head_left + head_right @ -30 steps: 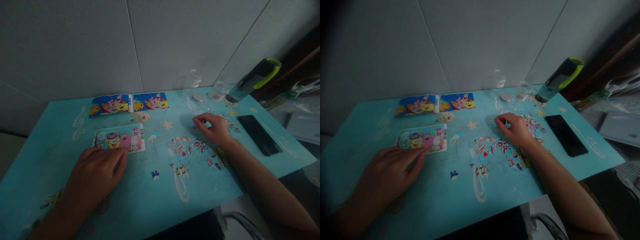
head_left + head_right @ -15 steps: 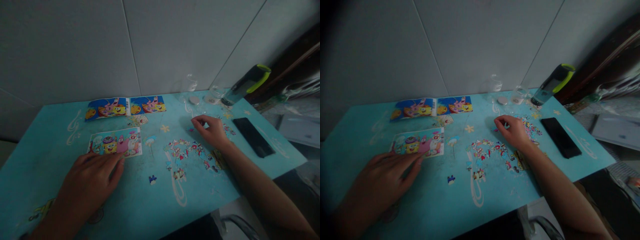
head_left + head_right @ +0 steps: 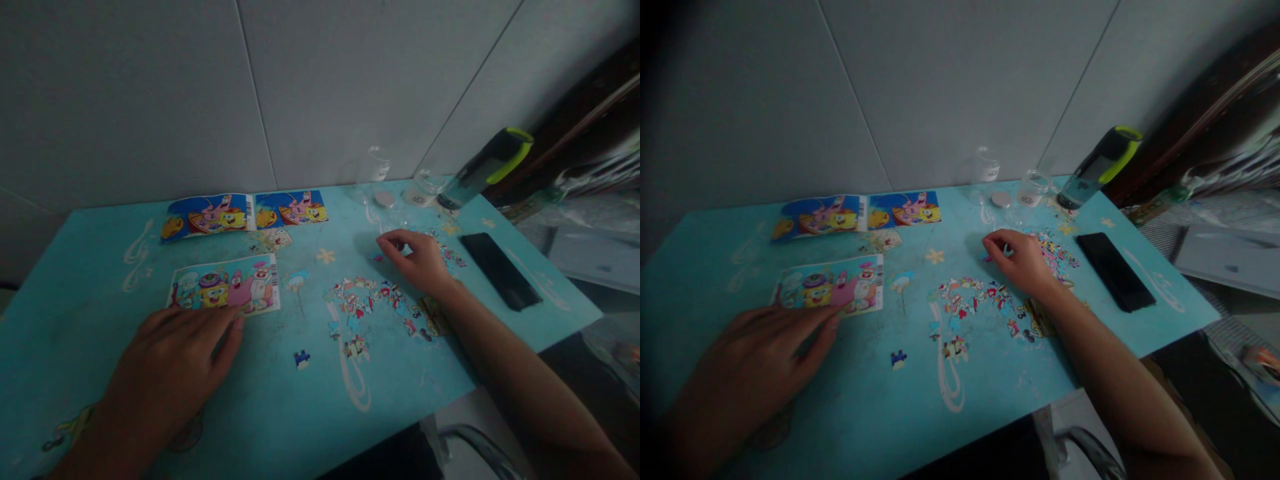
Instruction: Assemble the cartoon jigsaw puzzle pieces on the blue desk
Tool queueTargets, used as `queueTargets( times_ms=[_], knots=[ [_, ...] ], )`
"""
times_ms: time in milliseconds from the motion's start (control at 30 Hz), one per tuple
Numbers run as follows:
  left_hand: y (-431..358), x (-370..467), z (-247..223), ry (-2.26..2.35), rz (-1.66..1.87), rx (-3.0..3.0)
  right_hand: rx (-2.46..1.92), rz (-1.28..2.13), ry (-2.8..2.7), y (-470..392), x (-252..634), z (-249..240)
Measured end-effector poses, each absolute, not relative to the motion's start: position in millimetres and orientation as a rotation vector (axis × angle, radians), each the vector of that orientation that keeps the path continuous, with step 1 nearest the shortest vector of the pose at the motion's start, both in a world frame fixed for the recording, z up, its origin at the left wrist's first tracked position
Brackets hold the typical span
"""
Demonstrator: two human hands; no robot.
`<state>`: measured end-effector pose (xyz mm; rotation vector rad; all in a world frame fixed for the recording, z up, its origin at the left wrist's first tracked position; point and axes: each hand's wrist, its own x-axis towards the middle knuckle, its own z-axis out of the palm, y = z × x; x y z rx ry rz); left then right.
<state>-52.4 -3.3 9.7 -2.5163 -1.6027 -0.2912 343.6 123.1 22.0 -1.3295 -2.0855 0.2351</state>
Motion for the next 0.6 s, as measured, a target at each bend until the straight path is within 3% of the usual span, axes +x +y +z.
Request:
queueTargets(
  times_ms=[600],
  knots=[
    [-7.2,-46.3,10.1,-1.6,-0.339,-2.487,-1.315,0.288,-2.055,121.7,343.4,23.5]
  ],
)
